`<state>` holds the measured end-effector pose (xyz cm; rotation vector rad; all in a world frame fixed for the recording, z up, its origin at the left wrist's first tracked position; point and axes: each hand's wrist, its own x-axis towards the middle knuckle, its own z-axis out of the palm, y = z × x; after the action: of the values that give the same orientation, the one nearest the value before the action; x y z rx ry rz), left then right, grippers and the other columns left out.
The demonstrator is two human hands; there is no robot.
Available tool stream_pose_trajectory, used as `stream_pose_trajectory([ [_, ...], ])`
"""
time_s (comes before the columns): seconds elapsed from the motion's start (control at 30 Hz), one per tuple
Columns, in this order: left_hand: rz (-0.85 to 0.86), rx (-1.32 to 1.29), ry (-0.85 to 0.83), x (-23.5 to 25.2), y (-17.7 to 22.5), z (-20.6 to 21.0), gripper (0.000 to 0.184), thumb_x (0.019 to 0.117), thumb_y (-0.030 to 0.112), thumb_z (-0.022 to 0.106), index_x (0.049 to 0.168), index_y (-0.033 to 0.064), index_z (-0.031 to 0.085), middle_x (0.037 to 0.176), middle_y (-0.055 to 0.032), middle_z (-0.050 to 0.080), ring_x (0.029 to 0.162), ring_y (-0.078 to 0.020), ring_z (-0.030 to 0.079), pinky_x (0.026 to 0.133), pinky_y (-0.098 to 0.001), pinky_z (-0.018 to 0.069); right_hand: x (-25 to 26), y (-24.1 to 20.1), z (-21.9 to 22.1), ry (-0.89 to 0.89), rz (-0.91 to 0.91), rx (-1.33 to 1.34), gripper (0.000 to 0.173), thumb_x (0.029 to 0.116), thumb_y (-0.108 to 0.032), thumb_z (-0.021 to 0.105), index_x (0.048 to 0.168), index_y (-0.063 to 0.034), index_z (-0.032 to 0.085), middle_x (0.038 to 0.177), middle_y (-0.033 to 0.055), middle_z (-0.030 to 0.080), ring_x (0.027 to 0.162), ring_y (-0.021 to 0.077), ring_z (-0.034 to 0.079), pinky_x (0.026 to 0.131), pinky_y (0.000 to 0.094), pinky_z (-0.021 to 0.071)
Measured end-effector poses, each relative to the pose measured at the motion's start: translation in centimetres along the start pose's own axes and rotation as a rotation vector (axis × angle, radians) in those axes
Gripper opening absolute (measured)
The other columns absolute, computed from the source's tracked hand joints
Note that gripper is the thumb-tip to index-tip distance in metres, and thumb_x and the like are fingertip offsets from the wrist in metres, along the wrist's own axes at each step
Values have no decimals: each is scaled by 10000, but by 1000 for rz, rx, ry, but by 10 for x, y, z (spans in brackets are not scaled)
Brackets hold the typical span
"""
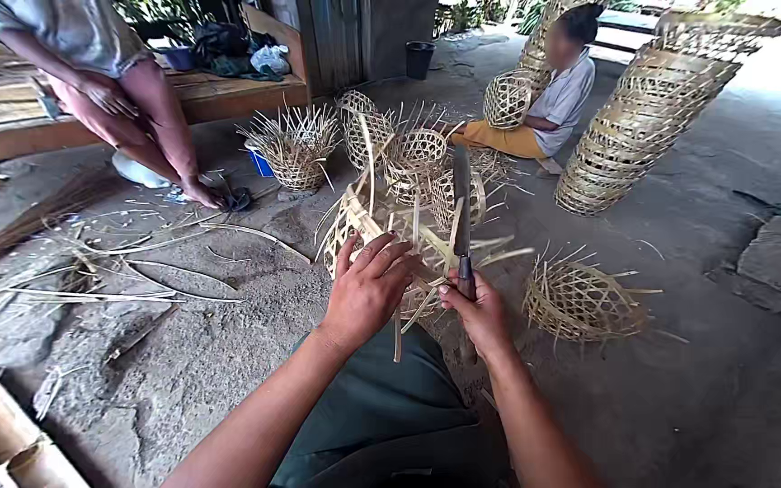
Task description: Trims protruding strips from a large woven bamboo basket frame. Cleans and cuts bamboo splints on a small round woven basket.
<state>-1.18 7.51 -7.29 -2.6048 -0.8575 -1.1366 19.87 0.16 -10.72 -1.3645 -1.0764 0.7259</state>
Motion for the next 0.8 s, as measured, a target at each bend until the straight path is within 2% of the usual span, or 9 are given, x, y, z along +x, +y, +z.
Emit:
stream_pose_trajectory([
  [0.07,-19,46,-70,-13,-9,-20,297,1024,388,597,1267,270,722,1340,32,668,1385,-229,520,1194,-680,225,-10,-19,8,-107,-68,-100,333,912,-116,729,1220,-16,648,1024,73,733,825,160,728,747,323,638],
  [0.13,-16,-43,-91,-35,-23,-29,252,1013,399,628,1142,233,766,1149,20,728,1236,-190,630,1195,-656,265,-19,-26,15,-199,-152,-196,320,925,-170,725,1223,-69,667,1052,43,735,828,129,714,746,309,624],
  [0.23,-13,-267,-56,-70,-41,-32,220,1010,355,653,1069,189,785,1022,6,735,1101,-171,661,1143,-523,385,-26,-24,24,-270,-269,-336,322,946,-235,711,1253,-142,683,1018,23,727,815,104,687,742,315,600],
  [0.3,-31,-312,-30,-81,-43,-38,209,1012,346,652,1075,199,786,1015,13,723,1079,-165,634,1056,-473,418,-25,-22,27,-288,-398,-437,334,950,-253,714,1256,-121,684,1129,39,708,930,116,679,827,352,589],
  [0.37,-71,-230,-31,-87,-36,-45,209,1021,356,634,1089,223,780,1037,25,722,1107,-158,630,1088,-516,374,-25,-23,28,-325,-514,-492,302,949,-250,723,1202,-86,705,1225,61,685,1038,139,678,897,373,588],
  [0.43,-117,-113,-51,-91,-26,-48,216,1035,375,602,1110,248,760,1072,26,714,1177,-182,616,1148,-635,274,-25,-24,28,-345,-563,-533,302,948,-301,725,1152,-79,719,1145,69,699,976,136,683,854,360,591],
  [0.53,-172,-88,-69,-100,-14,-42,275,1067,394,521,1234,301,719,1139,3,697,1304,-262,559,1137,-772,182,-27,-24,27,-356,-518,-546,341,961,-377,704,1137,-86,725,1055,51,713,908,113,673,818,327,582],
  [0.63,-202,-236,11,-112,-7,-23,292,1078,425,469,1166,272,702,1096,-3,688,1301,-263,540,1129,-768,157,-33,-22,30,-331,-487,-493,328,958,-379,713,1070,-70,734,1019,63,709,875,100,659,790,281,564],
  [0.8,-147,-399,59,-114,-6,-10,318,1065,444,486,992,219,699,998,-13,652,1211,-192,546,1176,-641,131,-39,-13,23,-396,-519,-408,318,953,-335,730,1046,-30,721,1021,89,696,874,91,649,784,242,557],
])
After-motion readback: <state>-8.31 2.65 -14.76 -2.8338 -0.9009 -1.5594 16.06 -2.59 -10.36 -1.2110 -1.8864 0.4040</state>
